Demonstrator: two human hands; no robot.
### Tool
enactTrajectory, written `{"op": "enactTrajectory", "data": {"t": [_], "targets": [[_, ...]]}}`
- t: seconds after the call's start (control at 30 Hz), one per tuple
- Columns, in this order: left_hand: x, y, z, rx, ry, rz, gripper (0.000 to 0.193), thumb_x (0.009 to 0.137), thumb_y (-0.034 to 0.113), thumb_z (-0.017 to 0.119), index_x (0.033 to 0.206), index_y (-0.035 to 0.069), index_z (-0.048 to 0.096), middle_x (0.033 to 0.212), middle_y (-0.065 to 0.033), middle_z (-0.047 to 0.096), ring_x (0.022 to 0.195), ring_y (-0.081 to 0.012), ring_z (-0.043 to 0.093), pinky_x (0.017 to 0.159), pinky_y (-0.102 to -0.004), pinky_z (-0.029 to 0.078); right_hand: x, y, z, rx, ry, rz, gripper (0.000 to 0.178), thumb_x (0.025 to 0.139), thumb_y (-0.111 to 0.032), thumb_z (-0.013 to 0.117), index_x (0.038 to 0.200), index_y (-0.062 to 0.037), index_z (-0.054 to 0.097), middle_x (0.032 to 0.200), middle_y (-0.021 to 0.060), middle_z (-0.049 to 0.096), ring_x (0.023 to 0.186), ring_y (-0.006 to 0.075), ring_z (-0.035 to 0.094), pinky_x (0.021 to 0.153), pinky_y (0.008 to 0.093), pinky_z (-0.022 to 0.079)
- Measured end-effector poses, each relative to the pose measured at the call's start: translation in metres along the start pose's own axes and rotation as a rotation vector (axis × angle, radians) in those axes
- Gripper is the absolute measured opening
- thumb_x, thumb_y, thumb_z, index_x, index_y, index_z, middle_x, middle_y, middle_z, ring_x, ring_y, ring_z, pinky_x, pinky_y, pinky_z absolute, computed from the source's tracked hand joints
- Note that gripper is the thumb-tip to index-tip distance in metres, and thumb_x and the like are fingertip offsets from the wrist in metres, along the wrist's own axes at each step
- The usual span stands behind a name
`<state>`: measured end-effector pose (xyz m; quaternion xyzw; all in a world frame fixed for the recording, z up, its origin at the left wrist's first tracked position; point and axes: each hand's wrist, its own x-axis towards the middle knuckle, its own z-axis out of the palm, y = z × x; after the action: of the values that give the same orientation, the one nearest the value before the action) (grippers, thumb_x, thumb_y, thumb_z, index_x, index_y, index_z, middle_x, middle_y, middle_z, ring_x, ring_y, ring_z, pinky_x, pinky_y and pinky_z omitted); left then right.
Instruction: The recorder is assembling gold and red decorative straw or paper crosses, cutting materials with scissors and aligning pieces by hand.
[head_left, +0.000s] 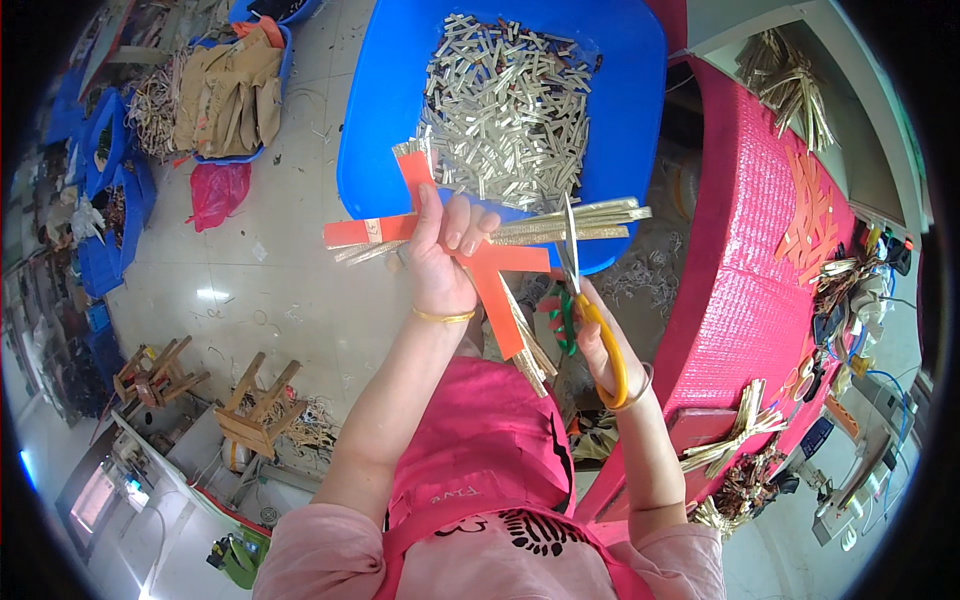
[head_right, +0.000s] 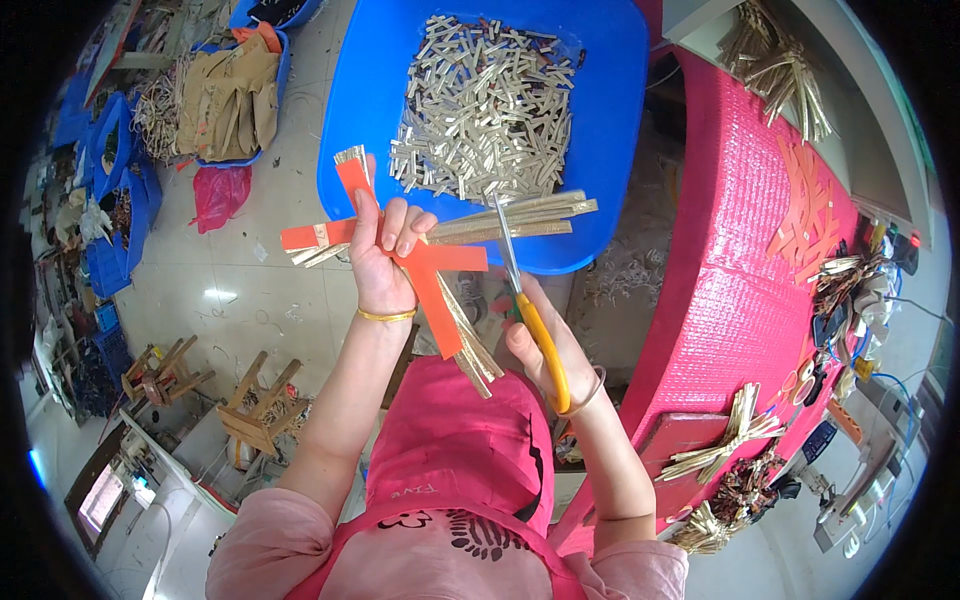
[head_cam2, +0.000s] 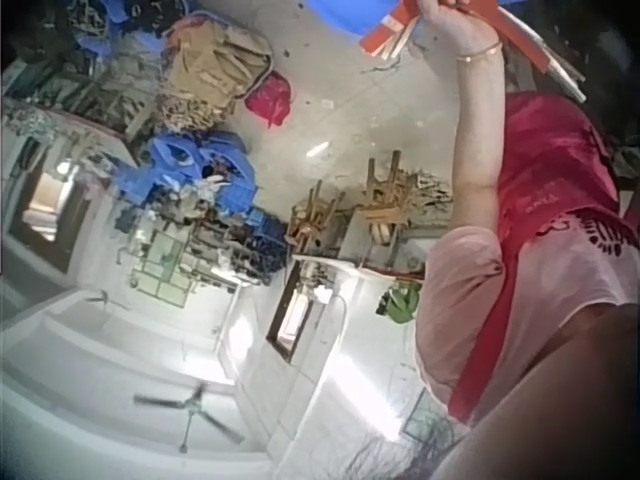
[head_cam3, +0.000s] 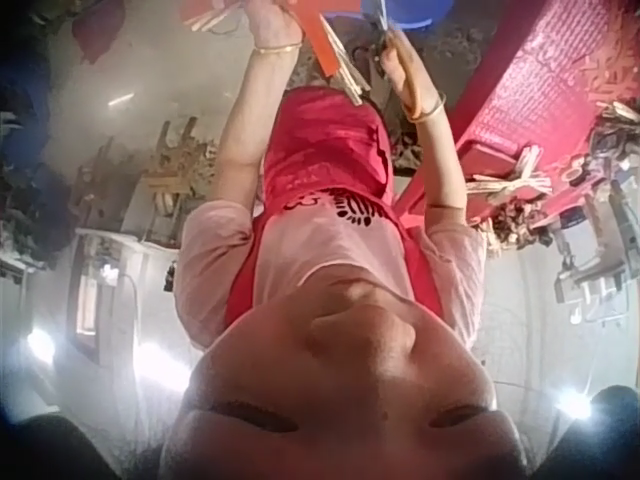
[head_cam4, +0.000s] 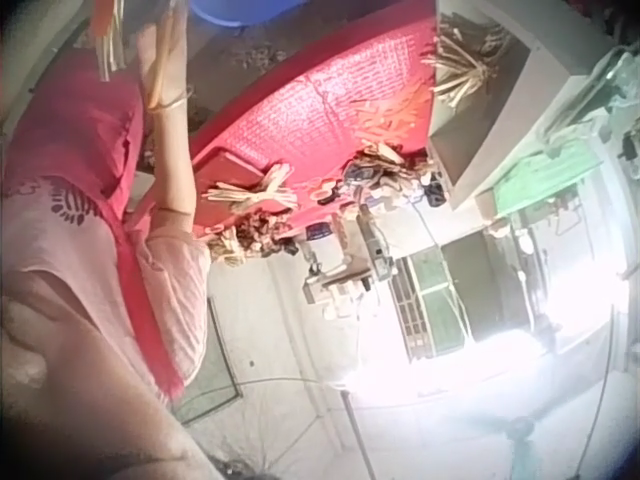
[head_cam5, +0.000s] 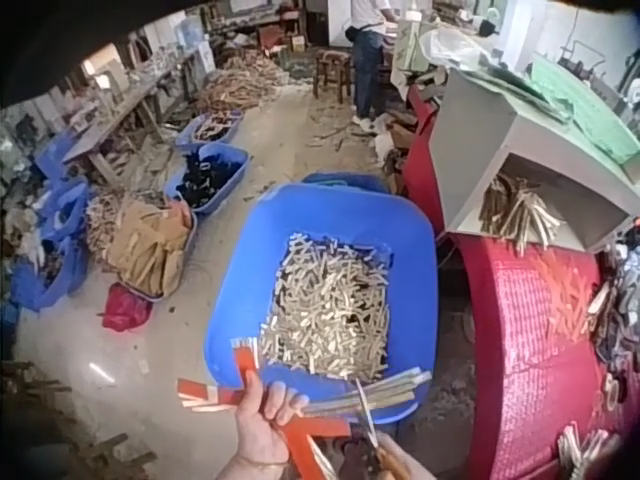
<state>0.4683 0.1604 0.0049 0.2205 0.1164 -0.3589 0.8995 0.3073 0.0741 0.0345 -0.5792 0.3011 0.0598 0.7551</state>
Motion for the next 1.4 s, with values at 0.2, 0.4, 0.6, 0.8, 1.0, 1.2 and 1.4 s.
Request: {"op": "enactTrajectory", "data": {"t": [0.2, 0.4, 0.6, 0.8, 1.0, 1.2, 1.4], "targets": [[-0.004, 0.002, -0.003, 0.023, 0.051, 0.023, 0.020, 0.089, 0.033, 0.041, 0.098, 0.016, 0.039, 0.048, 0.0055, 0.025, 0.044, -0.0059, 0.027, 0.062, -0.0234, 0.034, 0.008, 0.005, 0.006, -0.023, 0.047, -0.039, 0.078, 0.074, -0.066, 0.043, 0.120, -0.0030, 0.037, 0.079, 0.0003, 0.045, 0.065, 0.0061, 0.038, 0.058, 0.0184, 0.033], [0.008, -0.006, -0.016, -0.010, 0.044, 0.008, 0.022, 0.088, 0.035, 0.043, 0.080, 0.014, 0.046, 0.048, 0.0048, 0.027, 0.045, -0.0066, 0.028, 0.063, -0.0247, 0.036, 0.014, 0.007, 0.015, 0.040, 0.173, 0.043, 0.055, 0.081, -0.055, 0.044, 0.102, -0.0038, 0.046, 0.059, -0.0045, 0.035, 0.046, 0.0012, 0.028, 0.040, 0.0155, 0.023], [0.010, 0.000, -0.012, -0.040, 0.033, 0.013, 0.026, 0.088, 0.037, 0.043, 0.076, 0.014, 0.046, 0.047, 0.0049, 0.026, 0.045, -0.0068, 0.029, 0.064, -0.0251, 0.037, 0.017, -0.011, 0.004, 0.173, 0.310, -0.001, 0.026, 0.081, -0.020, 0.058, 0.100, -0.0040, 0.050, 0.058, -0.0041, 0.042, 0.042, 0.0023, 0.037, 0.037, 0.0164, 0.029], [0.003, -0.020, -0.003, -0.111, -0.055, -0.130, 0.025, 0.087, 0.039, 0.042, 0.087, 0.014, 0.046, 0.048, 0.0047, 0.025, 0.047, -0.0066, 0.031, 0.067, -0.0261, 0.037, 0.053, -0.040, 0.002, 0.198, 0.261, -0.166, 0.049, 0.069, -0.001, 0.067, 0.110, -0.0040, 0.041, 0.075, 0.0008, 0.050, 0.062, 0.0091, 0.051, 0.053, 0.0201, 0.042], [-0.021, -0.015, 0.013, 0.146, -0.001, -0.189, 0.064, 0.081, 0.047, 0.048, 0.131, 0.015, 0.025, 0.076, 0.0002, 0.051, 0.080, -0.0126, 0.053, 0.086, -0.0358, 0.041, 0.049, -0.042, 0.002, 0.111, 0.217, -0.284, 0.049, 0.068, 0.006, 0.062, 0.111, -0.0061, 0.041, 0.078, 0.0015, 0.052, 0.073, 0.0086, 0.053, 0.063, 0.0196, 0.043], [-0.065, 0.049, 0.011, 0.711, -0.346, -0.938, 0.068, 0.070, 0.039, 0.067, 0.124, 0.012, 0.037, 0.106, -0.0045, 0.053, 0.104, -0.0182, 0.050, 0.089, -0.0377, 0.039, 0.041, -0.048, -0.022, -0.063, 0.066, -0.198, 0.044, 0.067, 0.004, 0.062, 0.107, -0.0049, 0.046, 0.078, -0.0006, 0.050, 0.071, 0.0079, 0.052, 0.065, 0.0201, 0.042], [-0.025, 0.051, 0.074, 2.111, -0.951, -0.159, 0.046, 0.065, 0.032, 0.071, 0.090, -0.002, 0.053, 0.088, -0.0144, 0.052, 0.085, -0.0255, 0.053, 0.075, -0.0347, 0.042, 0.038, -0.065, -0.018, -0.063, -0.232, -0.100, 0.049, 0.065, 0.003, 0.068, 0.108, -0.0051, 0.046, 0.082, 0.0017, 0.051, 0.074, 0.0081, 0.050, 0.068, 0.0206, 0.041]]}}
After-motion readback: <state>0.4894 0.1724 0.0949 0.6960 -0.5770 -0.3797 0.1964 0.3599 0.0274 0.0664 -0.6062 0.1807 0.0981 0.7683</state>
